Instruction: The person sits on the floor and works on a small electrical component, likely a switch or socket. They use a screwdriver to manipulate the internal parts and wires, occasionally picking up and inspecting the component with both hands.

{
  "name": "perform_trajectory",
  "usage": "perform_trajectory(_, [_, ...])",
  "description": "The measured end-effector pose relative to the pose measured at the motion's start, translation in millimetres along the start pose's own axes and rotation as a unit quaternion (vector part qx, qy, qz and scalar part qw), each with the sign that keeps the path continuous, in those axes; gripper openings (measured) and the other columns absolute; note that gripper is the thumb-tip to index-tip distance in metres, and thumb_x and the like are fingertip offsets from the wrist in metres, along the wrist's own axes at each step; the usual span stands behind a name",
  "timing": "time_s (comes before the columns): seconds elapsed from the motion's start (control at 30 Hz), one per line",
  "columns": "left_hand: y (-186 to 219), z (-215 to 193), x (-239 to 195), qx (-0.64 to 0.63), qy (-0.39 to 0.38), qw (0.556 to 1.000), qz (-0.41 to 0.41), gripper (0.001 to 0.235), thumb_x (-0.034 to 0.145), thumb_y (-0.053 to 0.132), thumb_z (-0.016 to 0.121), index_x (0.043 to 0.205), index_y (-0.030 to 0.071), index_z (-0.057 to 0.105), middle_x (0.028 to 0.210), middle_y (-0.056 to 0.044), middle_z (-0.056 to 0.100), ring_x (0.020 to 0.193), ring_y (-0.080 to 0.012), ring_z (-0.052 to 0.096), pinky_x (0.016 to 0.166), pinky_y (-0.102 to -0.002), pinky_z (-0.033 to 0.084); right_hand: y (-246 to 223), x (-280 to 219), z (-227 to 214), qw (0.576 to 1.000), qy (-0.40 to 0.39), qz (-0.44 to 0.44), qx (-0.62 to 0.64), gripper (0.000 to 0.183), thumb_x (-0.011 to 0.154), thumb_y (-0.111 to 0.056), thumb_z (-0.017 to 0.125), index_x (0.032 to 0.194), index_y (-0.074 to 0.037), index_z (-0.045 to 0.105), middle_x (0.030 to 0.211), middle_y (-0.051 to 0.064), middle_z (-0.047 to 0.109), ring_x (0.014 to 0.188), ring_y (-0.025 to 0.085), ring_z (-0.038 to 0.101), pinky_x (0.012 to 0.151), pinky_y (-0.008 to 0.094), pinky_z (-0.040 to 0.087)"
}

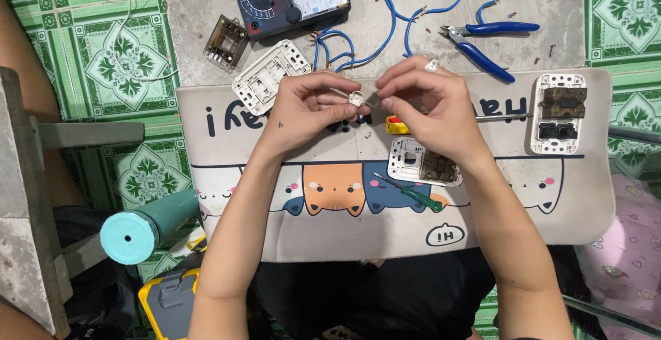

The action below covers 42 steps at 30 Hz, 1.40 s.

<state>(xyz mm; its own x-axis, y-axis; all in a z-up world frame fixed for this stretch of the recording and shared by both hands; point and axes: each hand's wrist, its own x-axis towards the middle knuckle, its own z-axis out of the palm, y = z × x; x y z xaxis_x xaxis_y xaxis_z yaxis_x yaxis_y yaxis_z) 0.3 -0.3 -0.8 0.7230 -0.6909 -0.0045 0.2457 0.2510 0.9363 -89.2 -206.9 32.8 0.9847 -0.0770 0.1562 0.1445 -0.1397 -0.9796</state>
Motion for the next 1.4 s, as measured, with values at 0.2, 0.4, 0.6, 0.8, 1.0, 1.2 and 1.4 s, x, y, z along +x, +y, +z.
perform_trajectory(0.2, [-13.6, 2.4, -2.6, 0.039, 0.005, 0.999, 0.012, 0.034, 0.077, -0.007, 0.088, 0.108, -0.004, 0.074, 0.1, -0.015, 0.074, 0.093, -0.0215, 0.077, 0.079, -0.029, 0.068, 2.0, -5.2, 4.6, 0.998, 0.011, -0.057, -0.014, 0.014, 0.087, 0.017, 0.076, 0.095, 0.006, 0.077, 0.09, 0.019, 0.072, 0.082, 0.023, 0.072, 0.076, 0.034, 0.061])
perform_trajectory(0.4, [-0.9, 12.2, -0.8, 0.113, 0.028, 0.987, 0.109, 0.031, 0.076, -0.005, 0.091, 0.103, -0.001, 0.077, 0.087, -0.013, 0.074, 0.081, -0.0194, 0.077, 0.071, -0.028, 0.065, 2.1, -6.3, 9.2, 0.964, 0.05, -0.216, -0.149, 0.016, 0.091, 0.016, 0.071, 0.098, 0.004, 0.08, 0.09, 0.017, 0.073, 0.074, 0.027, 0.07, 0.068, 0.035, 0.059])
perform_trajectory(0.6, [0.5, 14.5, -0.4, 0.139, 0.03, 0.978, 0.154, 0.031, 0.074, -0.004, 0.092, 0.101, 0.002, 0.079, 0.082, -0.012, 0.074, 0.076, -0.018, 0.076, 0.069, -0.028, 0.065, 6.6, -6.2, 12.8, 0.958, 0.065, -0.227, -0.16, 0.014, 0.09, 0.012, 0.075, 0.094, 0.0, 0.08, 0.092, 0.013, 0.075, 0.074, 0.024, 0.069, 0.069, 0.033, 0.059])
perform_trajectory(0.8, [2.2, 12.6, -0.4, 0.156, 0.031, 0.969, 0.189, 0.028, 0.076, -0.003, 0.091, 0.1, 0.005, 0.079, 0.085, -0.011, 0.076, 0.075, -0.0169, 0.075, 0.068, -0.028, 0.063, -2.1, -7.2, 14.4, 0.949, 0.064, -0.272, -0.149, 0.016, 0.088, 0.016, 0.074, 0.094, 0.003, 0.079, 0.092, 0.018, 0.074, 0.073, 0.028, 0.068, 0.066, 0.038, 0.058])
perform_trajectory(1.0, [7.9, 16.9, -3.5, 0.151, 0.016, 0.973, 0.176, 0.026, 0.075, -0.002, 0.091, 0.096, 0.006, 0.079, 0.09, -0.012, 0.078, 0.076, -0.0173, 0.075, 0.068, -0.029, 0.063, -2.0, -5.6, 18.6, 0.95, 0.048, -0.272, -0.142, 0.032, 0.082, 0.015, 0.081, 0.111, 0.005, 0.072, 0.088, 0.014, 0.077, 0.075, 0.029, 0.072, 0.068, 0.041, 0.061])
perform_trajectory(1.2, [5.9, 14.2, -2.2, 0.142, 0.006, 0.975, 0.17, 0.025, 0.076, -0.001, 0.091, 0.096, 0.005, 0.079, 0.089, -0.012, 0.079, 0.075, -0.0176, 0.075, 0.069, -0.03, 0.062, -0.5, -8.2, 20.1, 0.96, 0.05, -0.236, -0.142, 0.039, 0.084, 0.014, 0.08, 0.119, 0.005, 0.065, 0.085, 0.011, 0.077, 0.074, 0.028, 0.072, 0.074, 0.039, 0.06])
perform_trajectory(1.4, [4.5, 13.7, -1.9, 0.139, 0.005, 0.976, 0.169, 0.024, 0.075, -0.001, 0.092, 0.096, 0.004, 0.079, 0.089, -0.013, 0.078, 0.074, -0.0179, 0.075, 0.07, -0.03, 0.061, 7.4, -10.6, 21.8, 0.945, 0.053, -0.274, -0.168, 0.042, 0.081, 0.017, 0.079, 0.119, 0.006, 0.066, 0.083, 0.011, 0.078, 0.07, 0.029, 0.072, 0.069, 0.041, 0.06])
